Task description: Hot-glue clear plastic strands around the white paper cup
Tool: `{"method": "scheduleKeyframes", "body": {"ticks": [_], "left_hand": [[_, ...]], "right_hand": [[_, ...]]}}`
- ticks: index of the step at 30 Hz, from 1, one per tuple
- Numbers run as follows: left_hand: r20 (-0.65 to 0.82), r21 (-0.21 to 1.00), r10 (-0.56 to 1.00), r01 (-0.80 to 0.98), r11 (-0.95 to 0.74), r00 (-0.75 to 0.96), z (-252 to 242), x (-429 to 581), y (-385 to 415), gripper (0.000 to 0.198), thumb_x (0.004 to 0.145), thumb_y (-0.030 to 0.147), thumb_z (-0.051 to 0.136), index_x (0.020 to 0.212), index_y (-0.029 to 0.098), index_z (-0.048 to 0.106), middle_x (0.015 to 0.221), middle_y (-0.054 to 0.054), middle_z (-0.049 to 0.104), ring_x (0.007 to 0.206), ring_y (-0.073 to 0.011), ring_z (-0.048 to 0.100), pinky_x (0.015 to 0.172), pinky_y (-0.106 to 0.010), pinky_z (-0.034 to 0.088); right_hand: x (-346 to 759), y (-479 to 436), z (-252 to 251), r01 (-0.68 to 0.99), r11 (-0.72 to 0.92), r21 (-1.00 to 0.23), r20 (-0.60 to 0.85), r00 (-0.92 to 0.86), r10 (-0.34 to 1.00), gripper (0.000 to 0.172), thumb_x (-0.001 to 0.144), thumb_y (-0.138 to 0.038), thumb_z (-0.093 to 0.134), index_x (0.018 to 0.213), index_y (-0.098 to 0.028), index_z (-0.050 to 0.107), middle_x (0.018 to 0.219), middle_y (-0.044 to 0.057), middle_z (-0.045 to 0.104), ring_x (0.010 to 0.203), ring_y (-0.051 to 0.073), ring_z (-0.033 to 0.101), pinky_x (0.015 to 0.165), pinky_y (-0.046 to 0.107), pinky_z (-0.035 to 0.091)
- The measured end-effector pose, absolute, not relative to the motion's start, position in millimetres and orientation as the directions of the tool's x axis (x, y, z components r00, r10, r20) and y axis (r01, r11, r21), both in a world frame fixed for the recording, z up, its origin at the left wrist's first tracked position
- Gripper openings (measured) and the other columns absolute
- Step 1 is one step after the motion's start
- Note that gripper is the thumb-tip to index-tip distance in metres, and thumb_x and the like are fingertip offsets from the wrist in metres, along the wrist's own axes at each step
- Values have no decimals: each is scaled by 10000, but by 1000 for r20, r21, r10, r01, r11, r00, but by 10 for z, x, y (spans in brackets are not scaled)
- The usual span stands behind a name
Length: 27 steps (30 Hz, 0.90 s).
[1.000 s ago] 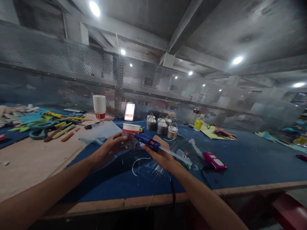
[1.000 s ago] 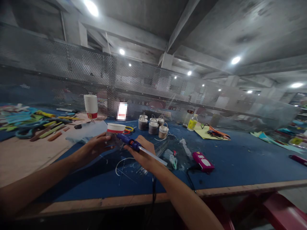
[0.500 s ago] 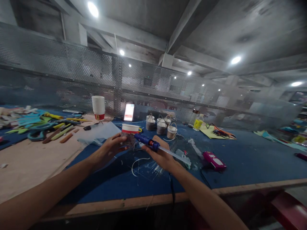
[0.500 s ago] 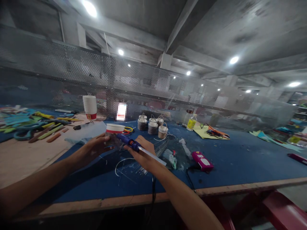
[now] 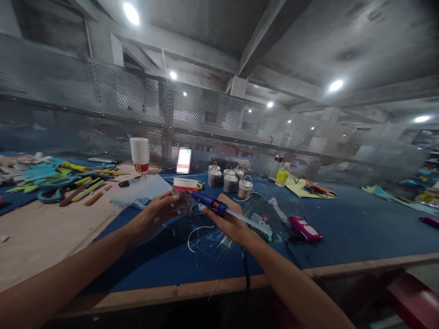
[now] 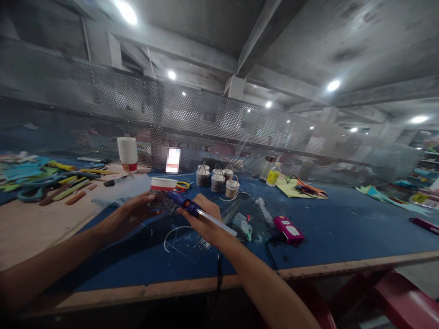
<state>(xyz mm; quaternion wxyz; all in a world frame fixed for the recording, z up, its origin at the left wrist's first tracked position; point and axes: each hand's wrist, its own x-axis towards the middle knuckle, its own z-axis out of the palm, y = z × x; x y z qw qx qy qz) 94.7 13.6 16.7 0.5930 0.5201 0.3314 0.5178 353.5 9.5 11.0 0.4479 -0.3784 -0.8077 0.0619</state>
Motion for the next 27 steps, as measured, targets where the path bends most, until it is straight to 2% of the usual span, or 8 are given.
{"method": "scheduleKeyframes", "body": {"ticks": [6,12,15,21,27], "left_hand": [[137,963,957,-262,-68,257,173,938,139,408,882,450,834,1225,228,829,1354,-129,816,1307,-375,699,1046,-461,566],[114,955,949,-295,-24,293,129,903,169,422,949,430,774,1307,209,798,1433,-136,781,1372,-365,664,1119,-467,524],[107,944,949,-331,-3,298,105,884,190,415,949,431,774,1295,205,808,1408,-131,795,1366,-359,670,1144,-473,512],[104,935,956,-355,0,274,128,895,179,347,928,426,779,1194,214,849,1311,-126,833,1301,-372,703,1081,-477,547],[81,937,955,-349,24,284,138,904,164,371,922,401,792,1229,195,837,1313,-131,831,1275,-349,716,1073,-450,547]], "right_hand": [[3538,112,88,557,706,-437,682,-306,664,395,1035,-504,679,782,-231,545,832,-1,579,691,146,531,647,286,397],[3529,100,81,509,729,-458,706,-290,646,430,1036,-550,669,785,-233,521,797,-16,548,677,137,517,616,272,379],[3533,119,56,492,744,-453,725,-282,628,424,1033,-543,680,791,-229,530,803,-17,550,672,131,512,612,269,383],[3541,146,39,506,729,-460,733,-248,634,404,1033,-510,696,786,-227,547,802,-14,544,668,134,505,608,278,388],[3534,123,60,497,741,-452,726,-277,629,390,1032,-498,698,793,-225,555,797,-21,544,669,130,520,608,272,398]]}}
